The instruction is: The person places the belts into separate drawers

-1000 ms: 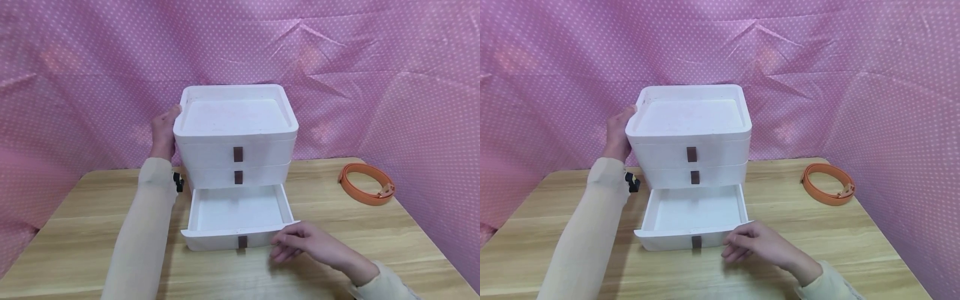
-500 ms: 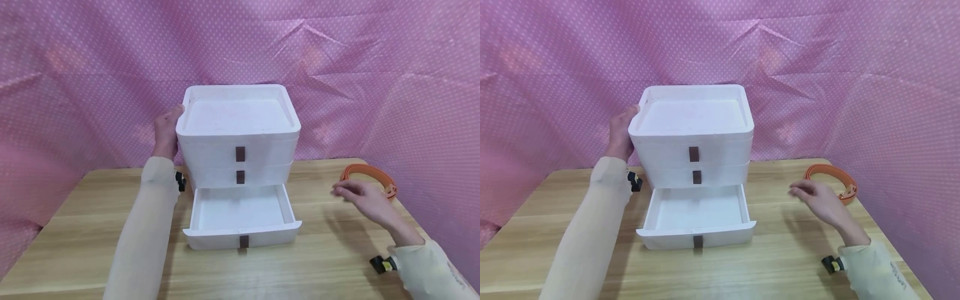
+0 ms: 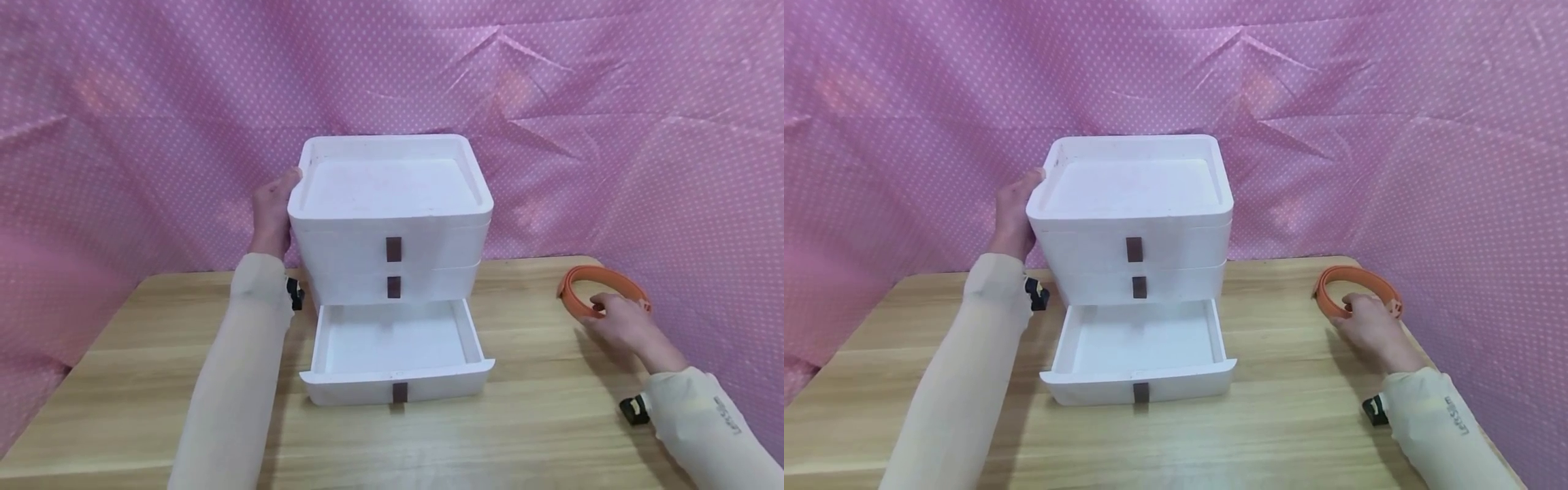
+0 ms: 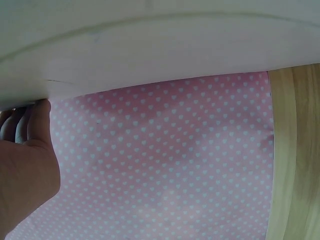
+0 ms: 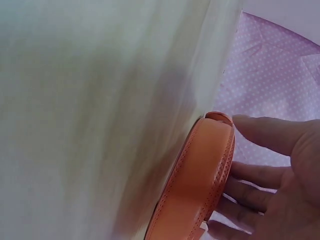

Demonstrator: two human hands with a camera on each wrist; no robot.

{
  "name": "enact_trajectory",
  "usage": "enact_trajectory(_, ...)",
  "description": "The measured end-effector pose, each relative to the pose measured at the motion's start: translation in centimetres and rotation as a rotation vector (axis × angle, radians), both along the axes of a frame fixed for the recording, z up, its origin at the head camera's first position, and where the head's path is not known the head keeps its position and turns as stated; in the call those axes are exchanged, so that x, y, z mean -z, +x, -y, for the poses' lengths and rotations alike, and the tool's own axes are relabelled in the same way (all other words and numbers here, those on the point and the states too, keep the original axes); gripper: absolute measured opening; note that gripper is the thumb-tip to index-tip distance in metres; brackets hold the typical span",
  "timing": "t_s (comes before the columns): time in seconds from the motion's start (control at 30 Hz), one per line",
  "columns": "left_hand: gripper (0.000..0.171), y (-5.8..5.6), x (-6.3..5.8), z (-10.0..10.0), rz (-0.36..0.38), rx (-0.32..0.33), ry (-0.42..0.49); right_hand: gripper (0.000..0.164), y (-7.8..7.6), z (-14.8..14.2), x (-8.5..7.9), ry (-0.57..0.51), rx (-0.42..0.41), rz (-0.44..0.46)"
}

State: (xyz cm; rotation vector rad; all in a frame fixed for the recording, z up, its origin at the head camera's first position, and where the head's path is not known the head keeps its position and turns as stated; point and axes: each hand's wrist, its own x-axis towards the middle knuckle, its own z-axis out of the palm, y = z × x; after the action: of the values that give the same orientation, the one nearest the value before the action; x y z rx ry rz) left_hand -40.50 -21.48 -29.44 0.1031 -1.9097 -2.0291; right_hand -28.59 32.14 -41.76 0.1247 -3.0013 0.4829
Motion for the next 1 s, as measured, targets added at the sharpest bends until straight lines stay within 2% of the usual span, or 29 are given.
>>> enact_trajectory(0.3, 0.042, -0.1, 0.0, -0.1, 0.026, -0.018, -0.009, 0.019, 0.0, -0.1, -0.3, -0.018, -0.036, 0.038)
enact_trajectory(0.83, 0.043, -0.4, -0.2, -0.2, 0.016, -0.011, 0.021, 0.005, -0.5, -1.2, -0.3, 0.011, -0.127, 0.002)
enact_trajectory(1.0, 0.042, -0.5, -0.2, -0.1, 0.015, -0.011, 0.025, 0.008, -0.3, -1.0, -0.8, 0.018, -0.141, -0.066)
